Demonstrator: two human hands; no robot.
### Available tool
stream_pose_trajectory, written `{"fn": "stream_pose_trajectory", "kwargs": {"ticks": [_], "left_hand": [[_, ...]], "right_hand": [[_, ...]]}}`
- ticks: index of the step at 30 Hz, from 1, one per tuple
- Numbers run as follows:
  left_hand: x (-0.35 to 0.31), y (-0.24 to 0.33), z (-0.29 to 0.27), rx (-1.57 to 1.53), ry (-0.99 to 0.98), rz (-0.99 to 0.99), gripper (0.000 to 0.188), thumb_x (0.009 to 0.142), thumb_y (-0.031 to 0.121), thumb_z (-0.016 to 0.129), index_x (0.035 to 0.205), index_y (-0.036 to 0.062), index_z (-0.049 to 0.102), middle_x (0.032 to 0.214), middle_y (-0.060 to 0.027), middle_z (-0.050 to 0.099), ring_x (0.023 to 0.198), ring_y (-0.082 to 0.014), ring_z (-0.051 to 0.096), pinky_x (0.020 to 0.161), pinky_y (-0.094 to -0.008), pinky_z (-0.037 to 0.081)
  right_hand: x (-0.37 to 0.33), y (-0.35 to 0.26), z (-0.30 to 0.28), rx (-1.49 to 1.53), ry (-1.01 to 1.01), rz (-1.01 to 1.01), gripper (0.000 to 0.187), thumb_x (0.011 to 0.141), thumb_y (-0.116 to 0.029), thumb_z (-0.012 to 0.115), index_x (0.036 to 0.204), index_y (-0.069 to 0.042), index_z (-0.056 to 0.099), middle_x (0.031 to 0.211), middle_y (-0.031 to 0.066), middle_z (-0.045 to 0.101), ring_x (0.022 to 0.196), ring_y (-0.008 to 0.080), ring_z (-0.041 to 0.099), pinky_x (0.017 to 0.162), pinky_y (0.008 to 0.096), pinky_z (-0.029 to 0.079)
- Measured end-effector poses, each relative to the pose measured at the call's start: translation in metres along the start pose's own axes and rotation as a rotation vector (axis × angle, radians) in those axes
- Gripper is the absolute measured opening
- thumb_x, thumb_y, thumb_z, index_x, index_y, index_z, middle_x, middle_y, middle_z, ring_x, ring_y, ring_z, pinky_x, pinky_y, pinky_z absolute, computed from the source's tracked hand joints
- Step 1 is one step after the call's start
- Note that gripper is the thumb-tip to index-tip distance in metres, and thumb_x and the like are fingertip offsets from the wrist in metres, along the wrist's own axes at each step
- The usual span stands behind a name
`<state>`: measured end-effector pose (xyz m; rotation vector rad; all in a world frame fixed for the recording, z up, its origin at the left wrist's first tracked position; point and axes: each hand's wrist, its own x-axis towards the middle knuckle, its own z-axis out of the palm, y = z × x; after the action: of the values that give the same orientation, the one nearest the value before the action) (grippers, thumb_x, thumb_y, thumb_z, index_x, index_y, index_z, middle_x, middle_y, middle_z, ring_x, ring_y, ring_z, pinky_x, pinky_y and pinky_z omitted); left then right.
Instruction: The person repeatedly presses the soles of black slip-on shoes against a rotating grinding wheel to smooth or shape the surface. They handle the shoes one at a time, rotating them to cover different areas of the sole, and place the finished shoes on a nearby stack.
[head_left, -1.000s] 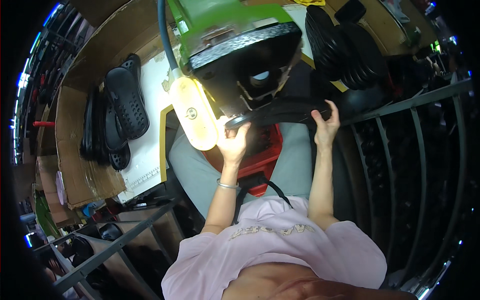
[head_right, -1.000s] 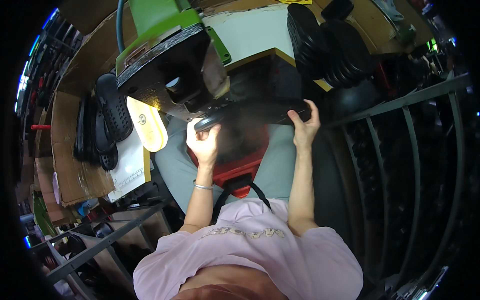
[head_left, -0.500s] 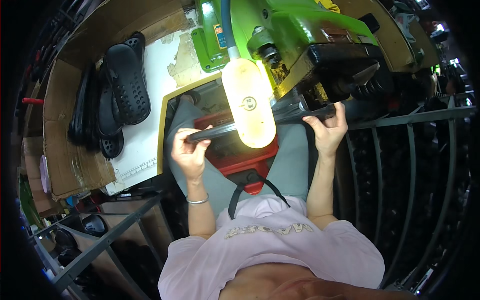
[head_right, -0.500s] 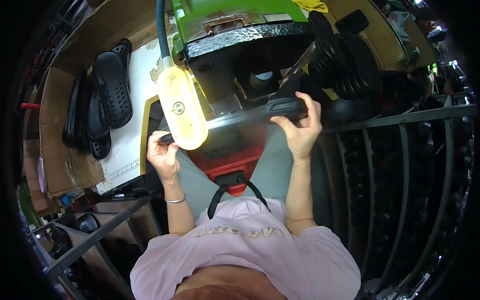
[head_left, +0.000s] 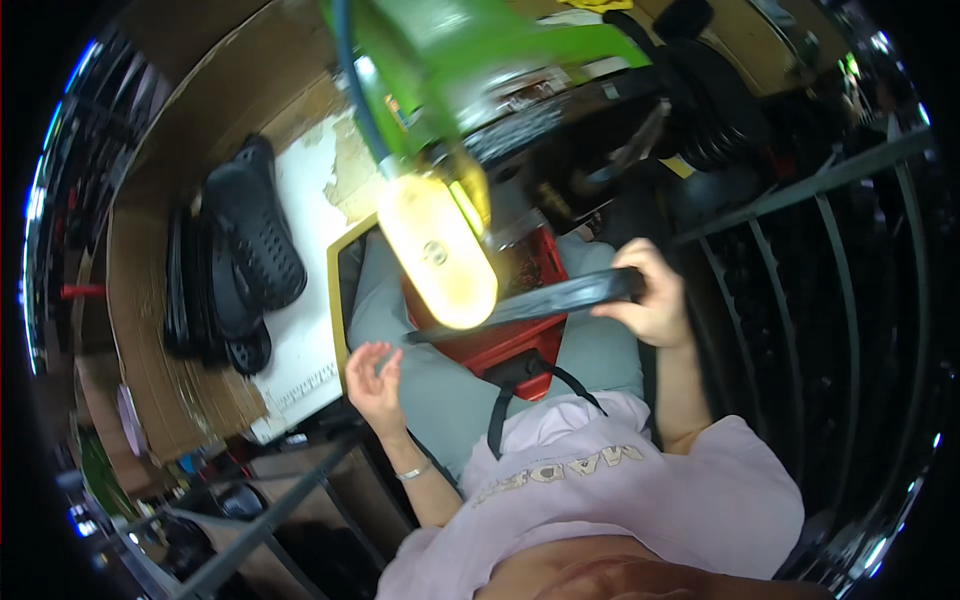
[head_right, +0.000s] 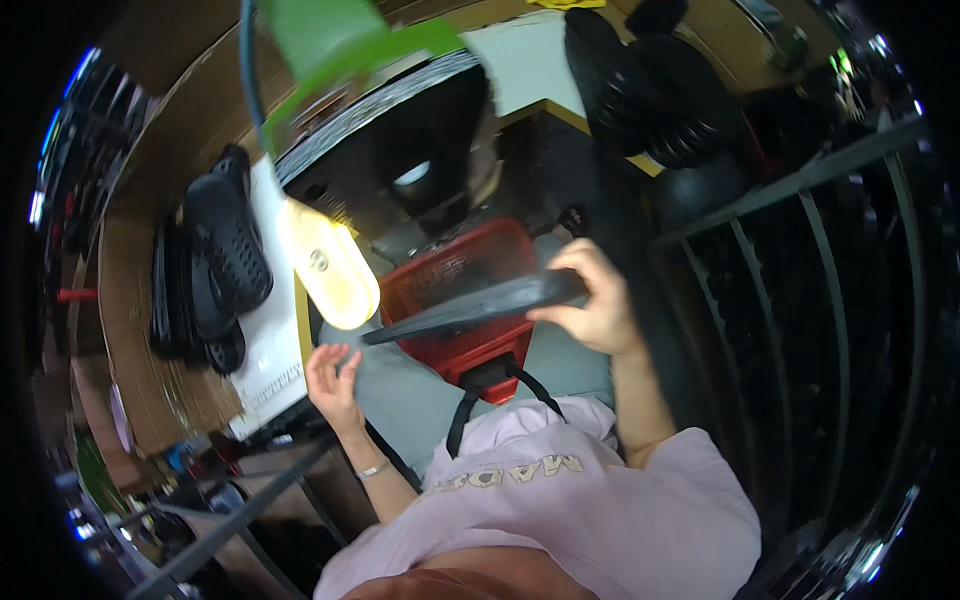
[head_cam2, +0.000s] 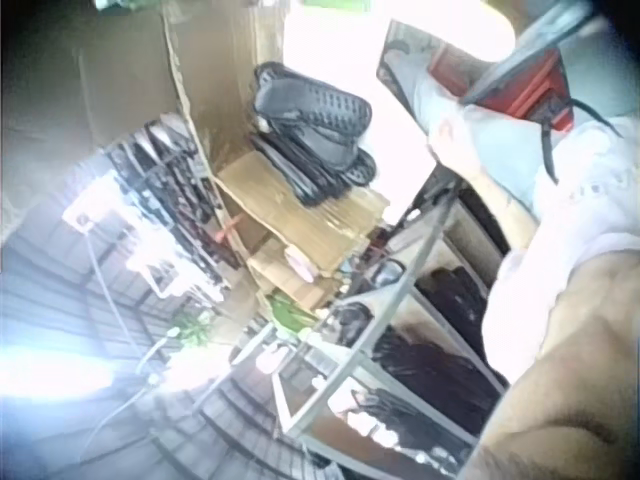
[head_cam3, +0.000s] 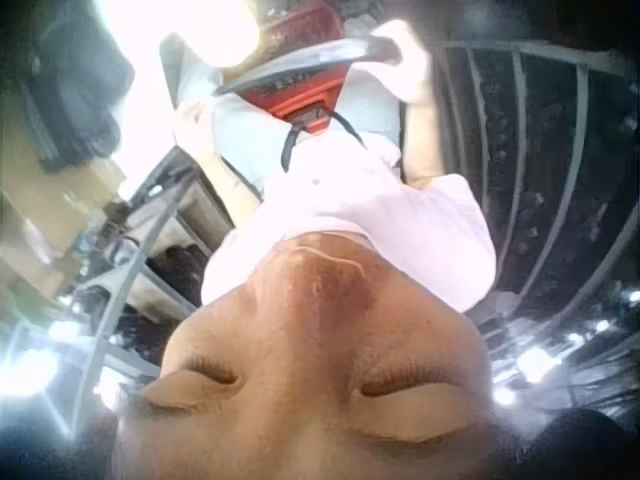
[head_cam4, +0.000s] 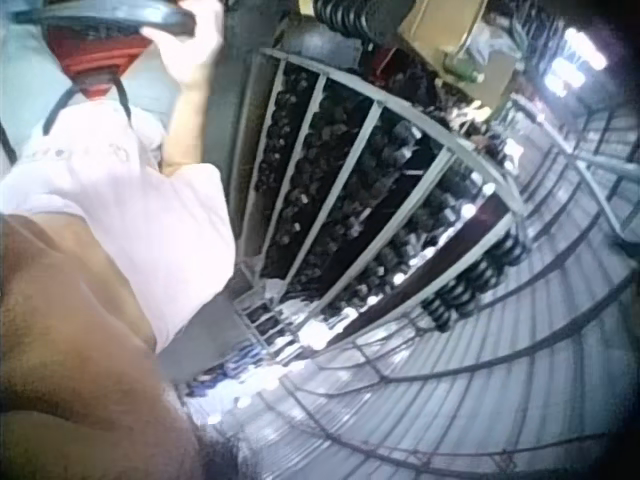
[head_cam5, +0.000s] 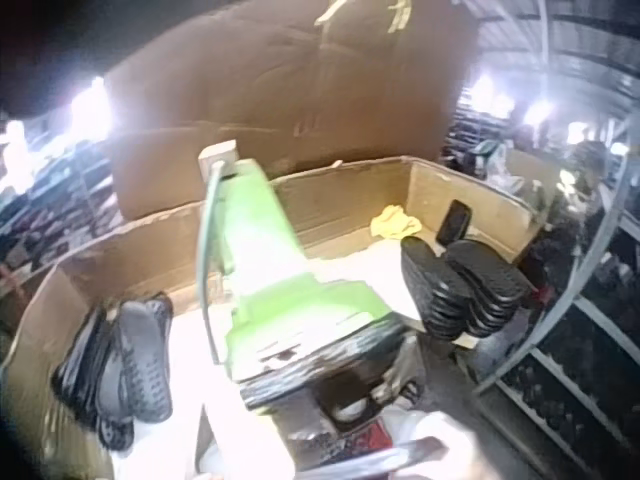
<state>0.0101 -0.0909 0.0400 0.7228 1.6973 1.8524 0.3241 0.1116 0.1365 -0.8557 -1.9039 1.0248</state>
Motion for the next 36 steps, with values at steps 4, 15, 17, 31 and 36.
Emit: {"fn": "stream_pose_trajectory", "kwargs": {"ticks": [4, 15, 17, 31, 36], "left_hand": [[0.010, -0.004, 0.002, 0.219, 0.098, 0.052, 0.031, 0.085, -0.010, 0.063, 0.114, -0.0042, 0.054, 0.108, -0.0131, 0.059, 0.101, -0.0194, 0.059, 0.087, -0.0319, 0.053], [0.051, 0.054, 0.098, 0.485, -0.209, 0.427, 0.013, 0.085, -0.007, 0.065, 0.097, -0.0019, 0.064, 0.098, -0.0092, 0.065, 0.089, -0.0150, 0.063, 0.083, -0.0272, 0.052], [0.032, 0.061, 0.124, 0.504, -0.313, 0.526, 0.016, 0.081, -0.007, 0.069, 0.095, -0.0014, 0.066, 0.099, -0.0121, 0.065, 0.088, -0.0204, 0.064, 0.084, -0.0308, 0.052], [0.020, 0.092, 0.153, 0.872, -0.190, 0.758, 0.051, 0.061, 0.031, 0.089, 0.100, 0.0074, 0.066, 0.089, -0.0053, 0.064, 0.086, -0.0260, 0.058, 0.092, -0.0459, 0.039], [0.040, 0.110, 0.153, 0.850, -0.152, 0.837, 0.049, 0.060, 0.024, 0.090, 0.099, 0.0051, 0.067, 0.085, -0.0094, 0.063, 0.081, -0.0270, 0.060, 0.077, -0.0385, 0.047]], "right_hand": [[-0.015, -0.046, -0.079, -0.267, 0.270, -0.084, 0.045, 0.055, 0.003, 0.085, 0.089, -0.002, 0.057, 0.087, 0.0074, 0.051, 0.078, 0.0183, 0.051, 0.068, 0.0282, 0.043], [0.000, 0.008, -0.081, -0.128, 0.220, -0.171, 0.041, 0.061, 0.002, 0.084, 0.093, 0.001, 0.057, 0.092, 0.0080, 0.051, 0.082, 0.0167, 0.049, 0.074, 0.0286, 0.041], [-0.001, 0.006, -0.064, -0.039, 0.162, -0.083, 0.036, 0.062, 0.004, 0.081, 0.091, 0.000, 0.060, 0.090, 0.0091, 0.056, 0.083, 0.0224, 0.056, 0.075, 0.0308, 0.045], [0.012, 0.037, 0.023, 0.551, 0.187, 0.043, 0.048, 0.072, -0.003, 0.082, 0.112, -0.001, 0.056, 0.104, 0.0051, 0.059, 0.095, 0.0146, 0.056, 0.087, 0.0284, 0.045], [0.031, 0.042, 0.051, 0.725, 0.303, 0.022, 0.052, 0.075, 0.004, 0.077, 0.120, -0.002, 0.051, 0.116, 0.0138, 0.062, 0.104, 0.0178, 0.060, 0.093, 0.0304, 0.047]]}}
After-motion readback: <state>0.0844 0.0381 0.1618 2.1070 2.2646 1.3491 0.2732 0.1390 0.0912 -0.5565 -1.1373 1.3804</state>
